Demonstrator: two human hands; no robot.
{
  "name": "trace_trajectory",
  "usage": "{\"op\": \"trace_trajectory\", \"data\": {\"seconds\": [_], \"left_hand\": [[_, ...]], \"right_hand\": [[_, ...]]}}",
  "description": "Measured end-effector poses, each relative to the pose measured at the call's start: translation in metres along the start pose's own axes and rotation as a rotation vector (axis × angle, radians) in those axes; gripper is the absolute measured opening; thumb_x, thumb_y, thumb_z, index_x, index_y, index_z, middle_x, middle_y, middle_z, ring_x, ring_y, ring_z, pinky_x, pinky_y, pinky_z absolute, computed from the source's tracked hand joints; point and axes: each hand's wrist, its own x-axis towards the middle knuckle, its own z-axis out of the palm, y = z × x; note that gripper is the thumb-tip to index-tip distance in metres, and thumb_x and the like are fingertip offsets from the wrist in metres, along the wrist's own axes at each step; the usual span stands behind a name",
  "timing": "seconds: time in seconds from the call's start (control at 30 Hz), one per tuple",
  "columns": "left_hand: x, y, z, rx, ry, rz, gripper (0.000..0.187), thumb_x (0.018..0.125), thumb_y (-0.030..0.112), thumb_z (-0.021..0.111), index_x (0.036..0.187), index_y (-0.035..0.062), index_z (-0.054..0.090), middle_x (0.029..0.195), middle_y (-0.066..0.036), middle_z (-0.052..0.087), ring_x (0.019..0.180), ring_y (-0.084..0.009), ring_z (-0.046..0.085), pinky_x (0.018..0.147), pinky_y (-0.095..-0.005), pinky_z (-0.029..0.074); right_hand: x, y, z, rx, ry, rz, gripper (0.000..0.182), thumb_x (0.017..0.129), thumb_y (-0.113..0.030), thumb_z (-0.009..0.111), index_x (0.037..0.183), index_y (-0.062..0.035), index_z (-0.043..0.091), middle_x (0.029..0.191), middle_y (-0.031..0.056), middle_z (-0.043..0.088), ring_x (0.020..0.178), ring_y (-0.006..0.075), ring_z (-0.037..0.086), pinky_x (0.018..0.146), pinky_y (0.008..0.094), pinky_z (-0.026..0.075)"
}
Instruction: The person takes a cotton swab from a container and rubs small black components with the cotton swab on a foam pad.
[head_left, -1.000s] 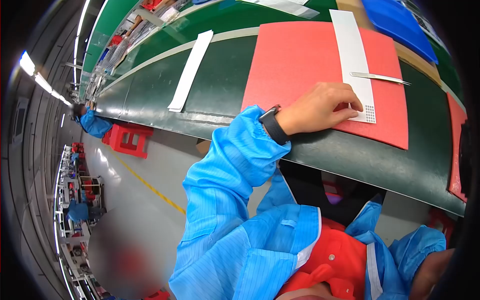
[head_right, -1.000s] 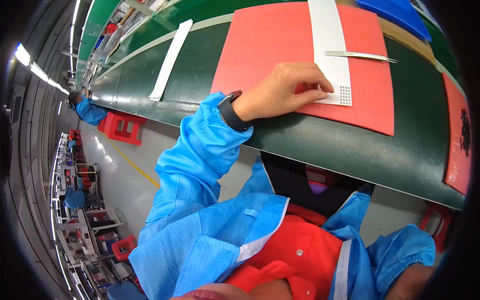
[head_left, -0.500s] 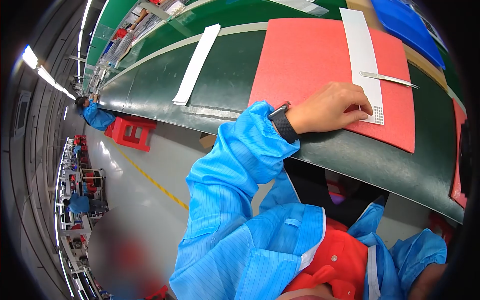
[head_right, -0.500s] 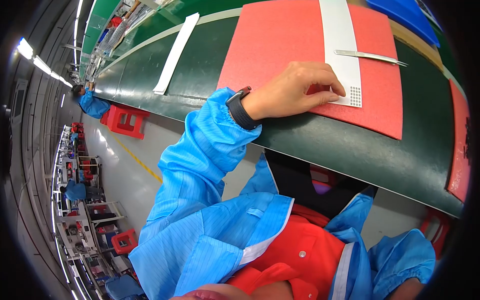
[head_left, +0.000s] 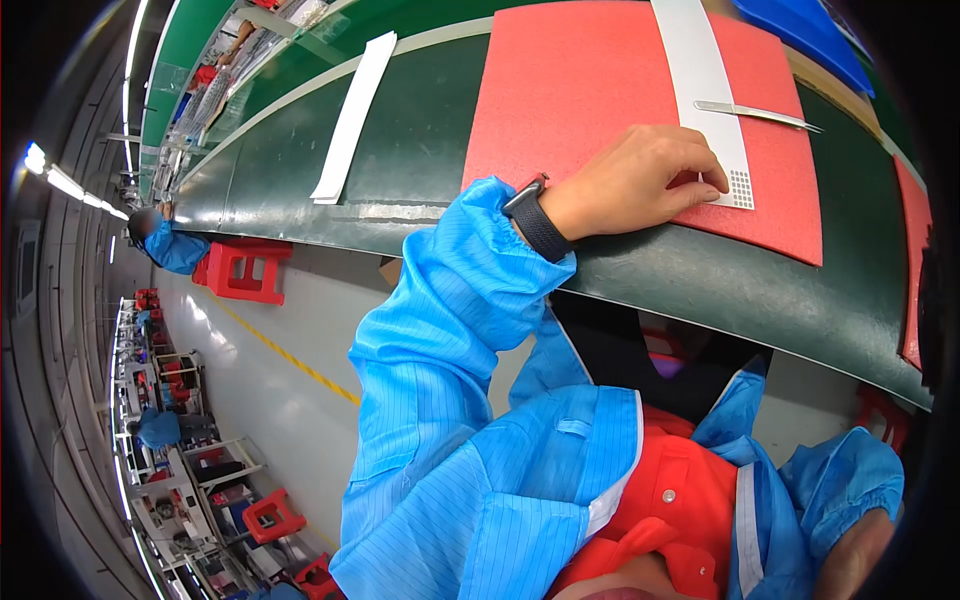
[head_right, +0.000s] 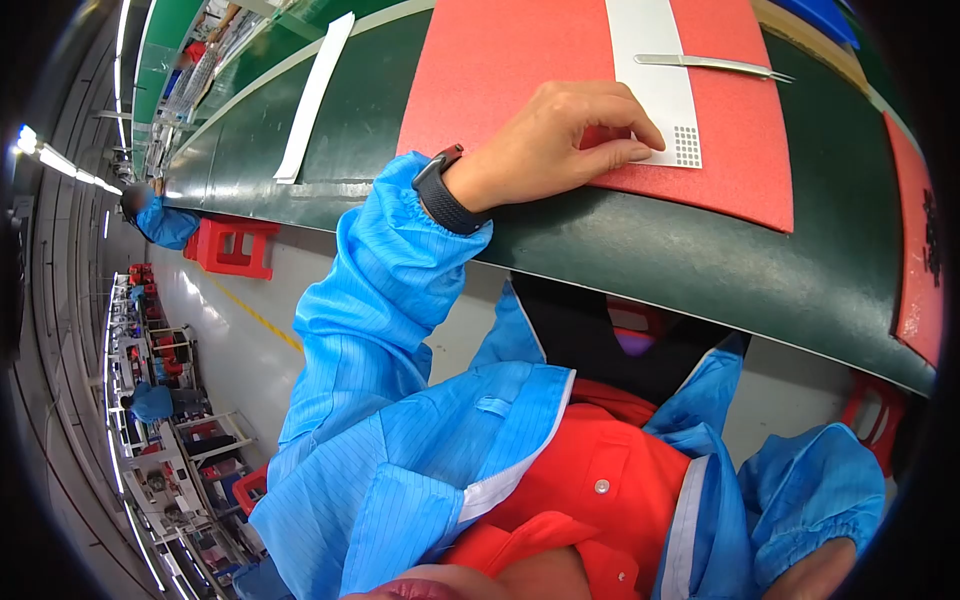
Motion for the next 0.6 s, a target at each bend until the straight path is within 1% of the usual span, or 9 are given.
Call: {"op": "trace_trajectory", "data": {"seconds": [0.1, 0.43, 0.5, 0.57, 0.6], "left_hand": [[0.0, 0.001, 0.0, 0.011, 0.012, 0.019, 0.012, 0.079, 0.011, 0.067, 0.088, 0.0031, 0.068, 0.085, -0.011, 0.066, 0.078, -0.0252, 0.064, 0.069, -0.0343, 0.052], [-0.001, 0.002, 0.0, -0.009, -0.004, -0.009, 0.011, 0.079, 0.01, 0.066, 0.087, 0.0029, 0.068, 0.085, -0.011, 0.066, 0.078, -0.0259, 0.064, 0.07, -0.0343, 0.052], [-0.001, 0.002, 0.0, -0.006, -0.008, -0.008, 0.01, 0.079, 0.009, 0.066, 0.087, 0.0029, 0.068, 0.085, -0.011, 0.066, 0.079, -0.0262, 0.064, 0.07, -0.0344, 0.052], [-0.001, 0.003, 0.0, 0.003, -0.019, 0.0, 0.011, 0.08, 0.009, 0.066, 0.088, 0.0032, 0.068, 0.086, -0.011, 0.066, 0.079, -0.0254, 0.064, 0.071, -0.0333, 0.052], [0.0, 0.003, -0.001, 0.016, -0.025, 0.008, 0.011, 0.081, 0.009, 0.066, 0.09, 0.0035, 0.068, 0.087, -0.011, 0.066, 0.08, -0.0246, 0.065, 0.071, -0.0321, 0.052]], "right_hand": [[0.0, 0.0, 0.002, 0.042, 0.03, 0.025, 0.015, 0.092, -0.023, 0.051, 0.098, -0.0103, 0.057, 0.094, 0.0014, 0.062, 0.087, 0.0154, 0.057, 0.082, 0.0303, 0.045], [0.0, 0.001, -0.001, 0.153, 0.099, 0.104, 0.009, 0.089, -0.02, 0.057, 0.085, -0.0118, 0.059, 0.081, 0.0007, 0.062, 0.076, 0.0127, 0.058, 0.078, 0.0296, 0.046], [-0.001, 0.001, 0.006, 0.176, 0.157, 0.109, 0.01, 0.089, -0.019, 0.057, 0.082, -0.0117, 0.058, 0.078, 0.0004, 0.06, 0.073, 0.0117, 0.056, 0.076, 0.0291, 0.045], [-0.001, 0.003, 0.013, 0.215, 0.27, 0.111, 0.015, 0.089, -0.018, 0.057, 0.075, -0.0113, 0.056, 0.07, -0.0001, 0.056, 0.067, 0.0097, 0.052, 0.072, 0.028, 0.044], [-0.002, 0.003, 0.012, 0.205, 0.265, 0.115, 0.015, 0.089, -0.018, 0.057, 0.075, -0.0113, 0.056, 0.07, -0.0001, 0.056, 0.067, 0.0097, 0.052, 0.072, 0.028, 0.044]]}}
